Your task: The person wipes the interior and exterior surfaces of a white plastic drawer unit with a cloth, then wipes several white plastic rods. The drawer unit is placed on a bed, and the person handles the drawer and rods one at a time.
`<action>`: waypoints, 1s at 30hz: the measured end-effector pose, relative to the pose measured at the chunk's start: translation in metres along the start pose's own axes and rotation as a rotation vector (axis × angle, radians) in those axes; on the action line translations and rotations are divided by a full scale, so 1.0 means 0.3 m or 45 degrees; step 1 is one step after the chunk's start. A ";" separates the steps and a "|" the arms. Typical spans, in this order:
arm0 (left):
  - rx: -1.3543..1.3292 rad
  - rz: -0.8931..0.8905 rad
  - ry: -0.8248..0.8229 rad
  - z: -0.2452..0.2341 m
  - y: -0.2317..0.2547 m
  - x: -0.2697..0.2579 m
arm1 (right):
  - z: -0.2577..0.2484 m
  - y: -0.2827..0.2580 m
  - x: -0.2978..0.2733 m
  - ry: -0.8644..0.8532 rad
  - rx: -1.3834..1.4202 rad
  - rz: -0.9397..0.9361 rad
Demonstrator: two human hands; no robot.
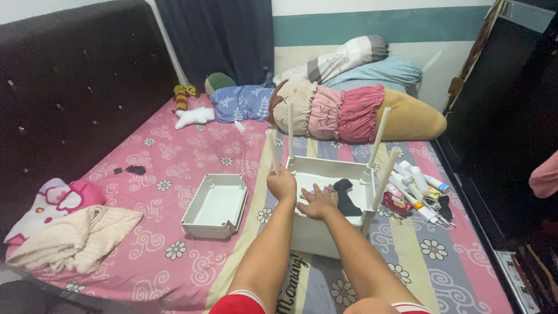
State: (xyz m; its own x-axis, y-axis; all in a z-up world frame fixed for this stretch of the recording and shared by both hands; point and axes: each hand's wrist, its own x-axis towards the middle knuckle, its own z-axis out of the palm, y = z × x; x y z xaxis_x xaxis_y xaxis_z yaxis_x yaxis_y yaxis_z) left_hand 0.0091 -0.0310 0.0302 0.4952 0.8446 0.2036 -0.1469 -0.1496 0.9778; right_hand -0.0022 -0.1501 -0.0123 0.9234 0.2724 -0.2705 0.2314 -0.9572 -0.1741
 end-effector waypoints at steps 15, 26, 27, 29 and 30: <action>-0.140 0.523 -1.057 0.002 0.248 0.286 | 0.016 -0.025 -0.018 0.001 -0.009 -0.027; 0.580 0.725 -1.063 -0.109 -0.037 0.157 | -0.078 0.078 -0.118 0.769 0.244 0.162; 0.668 0.731 -1.099 -0.142 0.005 0.138 | -0.107 0.099 -0.136 0.706 0.273 0.243; 0.794 0.796 -1.176 -0.159 0.078 0.089 | -0.125 0.129 -0.154 0.578 0.296 0.307; 0.831 0.854 -1.219 -0.158 0.099 0.064 | -0.111 0.144 -0.156 0.511 0.289 0.287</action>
State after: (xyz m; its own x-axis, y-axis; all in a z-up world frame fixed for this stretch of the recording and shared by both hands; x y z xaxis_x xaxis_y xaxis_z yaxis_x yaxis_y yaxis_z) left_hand -0.0264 0.0051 0.0608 0.9292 -0.1386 0.3427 -0.2961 -0.8340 0.4656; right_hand -0.0250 -0.2075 0.0244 0.9978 -0.0403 0.0519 -0.0184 -0.9301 -0.3668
